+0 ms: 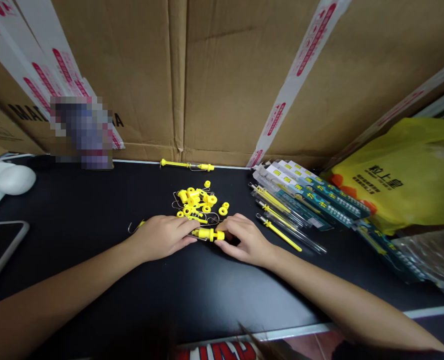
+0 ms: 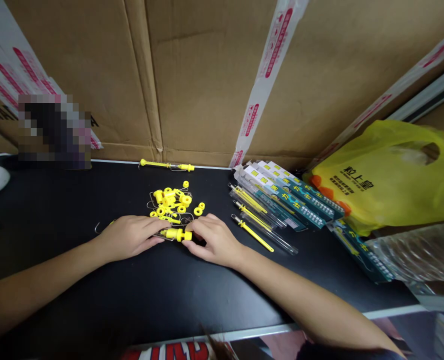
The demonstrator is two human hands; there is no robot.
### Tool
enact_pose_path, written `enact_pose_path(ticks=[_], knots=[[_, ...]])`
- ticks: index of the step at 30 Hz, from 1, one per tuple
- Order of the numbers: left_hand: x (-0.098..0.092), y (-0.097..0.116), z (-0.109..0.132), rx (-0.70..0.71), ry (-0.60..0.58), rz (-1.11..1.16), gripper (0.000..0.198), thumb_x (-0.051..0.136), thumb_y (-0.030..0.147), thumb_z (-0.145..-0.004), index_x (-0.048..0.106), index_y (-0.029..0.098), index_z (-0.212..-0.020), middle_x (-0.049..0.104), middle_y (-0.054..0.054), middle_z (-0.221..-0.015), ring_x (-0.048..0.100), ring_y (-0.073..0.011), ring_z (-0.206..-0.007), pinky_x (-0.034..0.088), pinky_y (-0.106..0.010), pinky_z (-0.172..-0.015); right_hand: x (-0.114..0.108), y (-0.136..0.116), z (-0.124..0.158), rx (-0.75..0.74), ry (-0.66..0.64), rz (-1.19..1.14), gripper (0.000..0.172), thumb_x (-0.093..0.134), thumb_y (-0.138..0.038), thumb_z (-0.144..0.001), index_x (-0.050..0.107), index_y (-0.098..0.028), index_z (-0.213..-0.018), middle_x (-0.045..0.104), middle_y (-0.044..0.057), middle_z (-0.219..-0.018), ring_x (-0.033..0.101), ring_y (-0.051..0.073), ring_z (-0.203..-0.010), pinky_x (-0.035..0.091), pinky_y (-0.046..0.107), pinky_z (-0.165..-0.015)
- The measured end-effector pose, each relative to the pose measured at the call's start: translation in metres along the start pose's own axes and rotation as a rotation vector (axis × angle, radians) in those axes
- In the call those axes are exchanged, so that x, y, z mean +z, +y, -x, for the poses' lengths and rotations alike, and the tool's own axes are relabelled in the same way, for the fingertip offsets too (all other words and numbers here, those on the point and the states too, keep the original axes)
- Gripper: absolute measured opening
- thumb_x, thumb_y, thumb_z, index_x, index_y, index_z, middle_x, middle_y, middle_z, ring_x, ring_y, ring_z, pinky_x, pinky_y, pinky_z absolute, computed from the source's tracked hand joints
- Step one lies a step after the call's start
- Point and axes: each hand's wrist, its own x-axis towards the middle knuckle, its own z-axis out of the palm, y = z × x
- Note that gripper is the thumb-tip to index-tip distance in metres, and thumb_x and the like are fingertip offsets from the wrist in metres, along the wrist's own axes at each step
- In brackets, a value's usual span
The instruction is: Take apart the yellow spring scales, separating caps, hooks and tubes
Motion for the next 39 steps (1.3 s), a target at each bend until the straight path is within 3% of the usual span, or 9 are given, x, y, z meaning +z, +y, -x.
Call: enact_pose_path(ticks=[7, 12, 17, 25, 33, 39], knots=[[-0.001, 0.000, -0.001, 0.012, 0.002, -0.002, 0.025, 0.038, 0.036, -0.095, 0.053, 0.021, -0.110, 0.068, 0.000, -0.100, 0.066, -0.0162, -0.088, 0.051, -0.027, -0.071, -0.003, 0.000, 0.000, 0.031, 0.049, 0.041, 0.017, 0.042, -0.029, -0.089, 0.044, -0.020, -0.075, 0.050, 0.000, -0.062, 0.043, 0.014, -0.057, 0.033, 0.028, -0.060], [0.000, 0.000, -0.001, 0.009, -0.006, -0.008, 0.026, 0.037, 0.036, -0.095, 0.052, 0.022, -0.110, 0.068, 0.001, -0.100, 0.067, -0.0159, -0.087, 0.050, -0.027, -0.070, -0.007, 0.003, -0.002, 0.304, 0.039, 0.249, 0.031, 0.042, -0.030, -0.090, 0.035, -0.021, -0.061, 0.045, 0.001, -0.057, 0.043, 0.016, -0.059, 0.030, 0.028, -0.056], [0.000, 0.000, 0.000, 0.018, 0.001, -0.024, 0.026, 0.037, 0.036, -0.095, 0.053, 0.021, -0.109, 0.068, 0.000, -0.099, 0.067, -0.0169, -0.085, 0.050, -0.027, -0.068, -0.006, 0.004, -0.004, 0.419, -0.062, 0.419, 0.026, 0.053, -0.030, -0.082, 0.039, -0.020, -0.062, 0.049, 0.001, -0.058, 0.047, 0.016, -0.059, 0.027, 0.027, -0.054], [0.000, -0.001, -0.001, 0.014, 0.003, -0.024, 0.025, 0.039, 0.036, -0.094, 0.053, 0.021, -0.109, 0.069, 0.000, -0.098, 0.067, -0.0161, -0.085, 0.050, -0.027, -0.068, -0.012, 0.004, -0.005, 0.529, -0.116, 0.486, 0.018, 0.047, -0.031, -0.085, 0.044, -0.020, -0.071, 0.052, -0.001, -0.062, 0.049, 0.014, -0.057, 0.024, 0.025, -0.052], [0.000, 0.000, -0.001, 0.024, 0.020, -0.032, 0.027, 0.036, 0.036, -0.095, 0.055, 0.020, -0.107, 0.069, 0.000, -0.097, 0.067, -0.0152, -0.084, 0.050, -0.025, -0.068, -0.009, 0.008, -0.003, 0.513, -0.132, 0.485, 0.014, 0.049, -0.033, -0.087, 0.053, -0.019, -0.086, 0.060, 0.002, -0.071, 0.057, 0.016, -0.064, 0.031, 0.025, -0.055], [0.000, -0.001, -0.001, 0.025, 0.016, -0.016, 0.028, 0.037, 0.036, -0.095, 0.056, 0.020, -0.108, 0.069, -0.001, -0.098, 0.066, -0.0145, -0.086, 0.050, -0.024, -0.071, -0.003, 0.014, 0.001, 0.350, -0.086, 0.366, 0.016, 0.049, -0.022, -0.091, 0.059, -0.019, -0.103, 0.065, 0.005, -0.084, 0.060, 0.018, -0.075, 0.042, 0.027, -0.067]])
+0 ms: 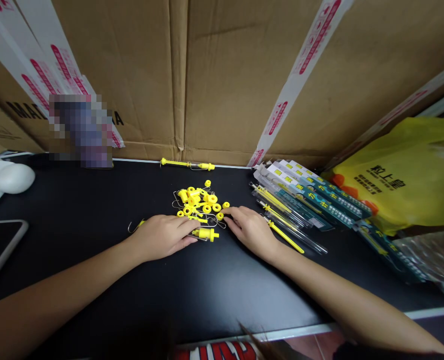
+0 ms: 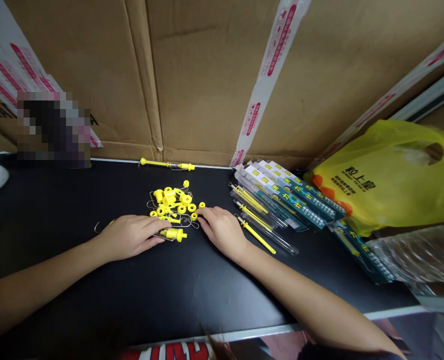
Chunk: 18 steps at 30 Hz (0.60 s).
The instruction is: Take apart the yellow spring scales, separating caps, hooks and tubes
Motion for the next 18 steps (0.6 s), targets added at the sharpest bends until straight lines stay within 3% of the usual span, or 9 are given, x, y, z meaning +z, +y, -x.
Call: enact_pose_path(ticks=[6, 11, 18], knots=[[0.001, 0.000, 0.001, 0.003, 0.006, -0.005, 0.027, 0.037, 0.036, -0.095, 0.055, 0.020, -0.107, 0.069, -0.001, -0.097, 0.066, -0.0150, -0.085, 0.050, -0.025, -0.069, 0.001, 0.002, -0.001, -0.033, 0.086, -0.079, 0.009, 0.051, -0.025, -0.090, 0.058, -0.018, -0.088, 0.061, 0.005, -0.080, 0.055, 0.018, -0.075, 0.042, 0.028, -0.066], [0.000, 0.000, 0.000, -0.001, 0.003, -0.003, 0.027, 0.037, 0.036, -0.095, 0.054, 0.021, -0.108, 0.069, 0.000, -0.097, 0.066, -0.0156, -0.085, 0.050, -0.026, -0.068, -0.002, 0.000, -0.002, -0.050, 0.120, -0.163, 0.014, 0.048, -0.025, -0.091, 0.053, -0.018, -0.080, 0.057, 0.004, -0.075, 0.051, 0.017, -0.071, 0.040, 0.028, -0.065], [0.000, 0.001, 0.001, 0.004, 0.014, 0.023, 0.023, 0.041, 0.035, -0.094, 0.053, 0.022, -0.109, 0.068, 0.001, -0.099, 0.066, -0.0153, -0.086, 0.049, -0.026, -0.069, -0.007, -0.009, 0.006, -0.254, 0.102, -0.244, 0.022, 0.041, -0.033, -0.093, 0.055, -0.017, -0.090, 0.059, 0.005, -0.076, 0.048, 0.017, -0.071, 0.035, 0.031, -0.066]])
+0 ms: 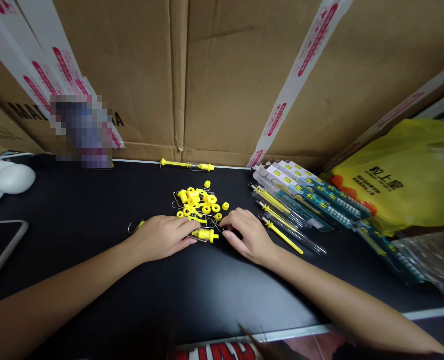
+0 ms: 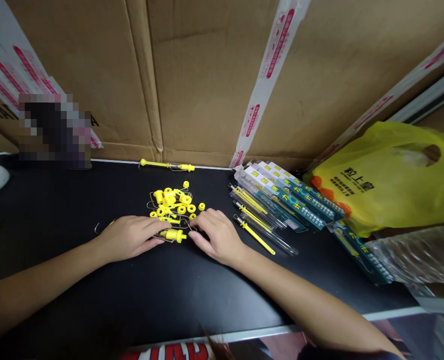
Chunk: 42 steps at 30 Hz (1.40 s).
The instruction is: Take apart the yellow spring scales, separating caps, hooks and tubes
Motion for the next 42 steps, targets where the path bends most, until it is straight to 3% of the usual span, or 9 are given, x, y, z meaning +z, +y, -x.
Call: enact_pose_path(ticks=[6, 12, 22, 29, 33, 38, 42], knots=[[0.001, -0.001, -0.001, 0.043, 0.069, 0.034, 0.026, 0.045, 0.034, -0.093, 0.052, 0.021, -0.113, 0.067, -0.001, -0.100, 0.064, -0.0159, -0.089, 0.047, -0.027, -0.073, 0.001, -0.011, 0.001, -0.103, -0.033, 0.062, 0.038, 0.050, -0.049, -0.087, 0.057, -0.014, -0.099, 0.061, 0.006, -0.078, 0.048, 0.017, -0.069, 0.033, 0.030, -0.063], [0.000, -0.001, 0.000, 0.071, 0.113, -0.027, 0.031, 0.047, 0.033, -0.091, 0.052, 0.018, -0.118, 0.065, -0.005, -0.098, 0.061, -0.0183, -0.089, 0.046, -0.029, -0.074, 0.004, -0.010, 0.001, -0.122, -0.053, 0.113, 0.028, 0.049, -0.041, -0.090, 0.059, -0.015, -0.090, 0.061, 0.005, -0.074, 0.048, 0.017, -0.068, 0.031, 0.029, -0.062], [-0.003, 0.002, -0.001, 0.080, 0.146, 0.076, 0.046, 0.044, 0.011, -0.079, 0.046, 0.017, -0.125, 0.061, -0.006, -0.102, 0.059, -0.0175, -0.091, 0.050, -0.030, -0.080, 0.002, -0.006, 0.002, -0.085, 0.003, 0.106, 0.023, 0.044, -0.035, -0.092, 0.056, -0.015, -0.096, 0.062, 0.006, -0.078, 0.047, 0.017, -0.067, 0.033, 0.030, -0.062], [-0.002, 0.003, 0.000, 0.056, 0.202, 0.064, 0.043, 0.038, 0.009, -0.085, 0.048, 0.018, -0.125, 0.059, -0.006, -0.111, 0.060, -0.0151, -0.095, 0.052, -0.028, -0.083, 0.004, -0.005, 0.001, -0.091, 0.019, 0.142, 0.027, 0.041, -0.032, -0.093, 0.056, -0.016, -0.077, 0.058, 0.005, -0.068, 0.043, 0.017, -0.063, 0.030, 0.029, -0.059], [0.000, 0.001, -0.001, 0.073, 0.217, 0.024, 0.040, 0.041, 0.015, -0.090, 0.044, 0.019, -0.130, 0.061, -0.006, -0.114, 0.059, -0.0163, -0.099, 0.050, -0.031, -0.087, 0.003, -0.007, 0.001, -0.019, 0.001, 0.048, 0.032, 0.040, -0.028, -0.094, 0.057, -0.017, -0.071, 0.055, 0.003, -0.061, 0.043, 0.015, -0.060, 0.032, 0.029, -0.059], [-0.001, 0.003, -0.001, 0.087, 0.250, -0.048, 0.040, 0.044, 0.015, -0.090, 0.043, 0.019, -0.130, 0.063, -0.006, -0.110, 0.060, -0.0162, -0.092, 0.052, -0.030, -0.082, 0.001, -0.018, 0.003, 0.162, 0.025, -0.296, 0.025, 0.044, -0.028, -0.093, 0.062, -0.017, -0.080, 0.059, 0.002, -0.068, 0.050, 0.014, -0.064, 0.040, 0.026, -0.063], [-0.004, 0.007, -0.001, 0.078, 0.322, -0.076, 0.040, 0.044, 0.013, -0.090, 0.044, 0.019, -0.129, 0.063, -0.006, -0.110, 0.061, -0.0150, -0.095, 0.053, -0.028, -0.084, 0.003, -0.029, 0.004, 0.342, 0.029, -0.474, 0.025, 0.051, -0.034, -0.089, 0.056, -0.017, -0.071, 0.050, -0.002, -0.059, 0.043, 0.010, -0.053, 0.037, 0.023, -0.050]])
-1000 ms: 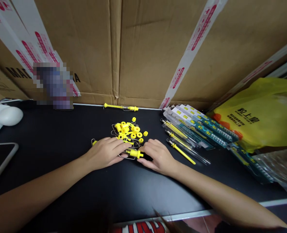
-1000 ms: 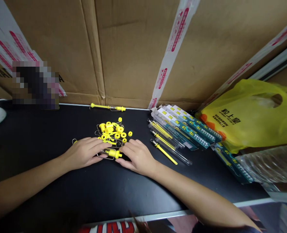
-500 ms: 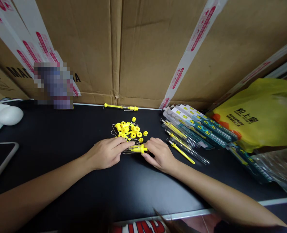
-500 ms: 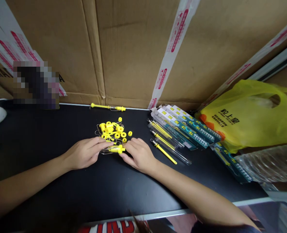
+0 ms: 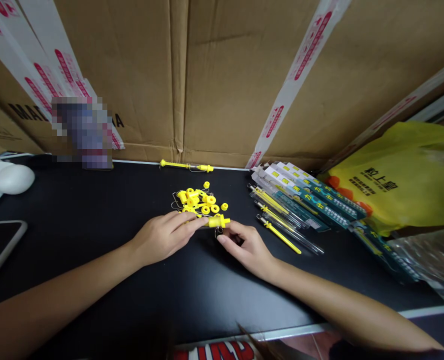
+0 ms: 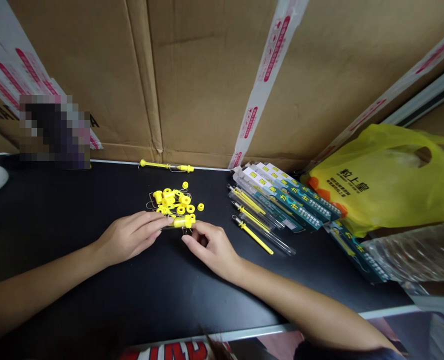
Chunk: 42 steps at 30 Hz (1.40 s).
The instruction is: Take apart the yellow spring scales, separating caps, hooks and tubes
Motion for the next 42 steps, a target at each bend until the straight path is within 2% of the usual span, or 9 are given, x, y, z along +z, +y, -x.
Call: enact_pose_path(ticks=[4, 8, 10, 16, 27, 32, 36, 39, 42], knots=[[-0.001, 0.003, 0.000, 0.034, 0.000, -0.062, 0.038, 0.042, 0.014, -0.090, 0.046, 0.022, -0.127, 0.063, -0.005, -0.105, 0.062, -0.0146, -0.091, 0.054, -0.026, -0.078, 0.006, -0.003, 0.003, 0.070, -0.063, -0.199, 0.027, 0.050, -0.038, -0.089, 0.060, -0.016, -0.079, 0.053, -0.002, -0.059, 0.046, 0.009, -0.052, 0.040, 0.022, -0.051], [-0.001, 0.006, 0.003, 0.034, -0.080, -0.121, 0.048, 0.040, 0.015, -0.091, 0.035, 0.026, -0.137, 0.061, -0.006, -0.107, 0.062, -0.0164, -0.088, 0.053, -0.027, -0.073, 0.007, -0.004, 0.004, 0.032, -0.067, -0.252, 0.026, 0.047, -0.035, -0.092, 0.065, -0.016, -0.091, 0.062, 0.000, -0.068, 0.051, 0.008, -0.050, 0.044, 0.021, -0.050], [0.000, 0.007, 0.004, 0.027, -0.121, -0.141, 0.053, 0.039, 0.014, -0.092, 0.028, 0.029, -0.141, 0.061, -0.006, -0.109, 0.061, -0.0166, -0.088, 0.053, -0.027, -0.072, 0.006, -0.004, 0.003, -0.039, -0.046, -0.168, 0.023, 0.047, -0.030, -0.092, 0.065, -0.016, -0.089, 0.066, 0.001, -0.071, 0.053, 0.008, -0.049, 0.046, 0.021, -0.052], [-0.001, 0.008, 0.003, 0.009, -0.202, -0.157, 0.057, 0.036, 0.014, -0.091, 0.022, 0.032, -0.144, 0.061, -0.005, -0.110, 0.061, -0.0154, -0.084, 0.052, -0.023, -0.068, 0.004, 0.003, 0.001, -0.331, 0.000, 0.183, 0.015, 0.048, -0.021, -0.091, 0.062, -0.019, -0.095, 0.071, 0.005, -0.085, 0.066, 0.015, -0.078, 0.052, 0.026, -0.072], [0.000, 0.013, 0.002, -0.024, -0.265, -0.119, 0.056, 0.036, 0.011, -0.090, 0.025, 0.025, -0.143, 0.060, -0.006, -0.109, 0.062, -0.0154, -0.087, 0.054, -0.024, -0.070, 0.001, 0.013, 0.000, -0.483, -0.010, 0.432, 0.012, 0.048, -0.017, -0.089, 0.059, -0.018, -0.094, 0.069, 0.003, -0.075, 0.062, 0.013, -0.063, 0.048, 0.024, -0.059], [0.002, 0.011, 0.003, -0.039, -0.234, -0.100, 0.056, 0.035, 0.008, -0.089, 0.029, 0.028, -0.141, 0.060, -0.005, -0.104, 0.064, -0.0152, -0.083, 0.054, -0.024, -0.065, -0.002, 0.014, -0.003, -0.516, 0.012, 0.539, 0.013, 0.047, -0.016, -0.089, 0.060, -0.018, -0.089, 0.066, 0.002, -0.067, 0.057, 0.013, -0.056, 0.043, 0.024, -0.054], [0.003, 0.006, 0.003, -0.056, -0.173, -0.024, 0.054, 0.037, 0.010, -0.091, 0.030, 0.029, -0.140, 0.060, -0.004, -0.106, 0.064, -0.0140, -0.087, 0.055, -0.024, -0.072, -0.005, 0.014, -0.004, -0.522, -0.019, 0.456, 0.014, 0.046, -0.019, -0.089, 0.058, -0.019, -0.097, 0.068, 0.004, -0.078, 0.059, 0.014, -0.065, 0.045, 0.026, -0.061], [0.002, 0.004, 0.002, -0.075, -0.085, 0.024, 0.051, 0.039, 0.013, -0.091, 0.029, 0.025, -0.140, 0.060, -0.004, -0.108, 0.063, -0.0138, -0.092, 0.054, -0.025, -0.079, -0.008, 0.014, -0.004, -0.443, -0.033, 0.307, 0.013, 0.042, -0.020, -0.091, 0.055, -0.019, -0.090, 0.064, 0.004, -0.077, 0.057, 0.015, -0.070, 0.046, 0.027, -0.066], [0.001, 0.005, 0.002, -0.062, -0.058, 0.040, 0.048, 0.039, 0.014, -0.092, 0.031, 0.021, -0.139, 0.061, -0.005, -0.108, 0.063, -0.0139, -0.092, 0.055, -0.025, -0.079, -0.008, 0.015, -0.003, -0.297, 0.042, 0.213, 0.003, 0.046, -0.021, -0.089, 0.049, -0.020, -0.087, 0.057, 0.000, -0.071, 0.052, 0.011, -0.059, 0.044, 0.023, -0.057]])
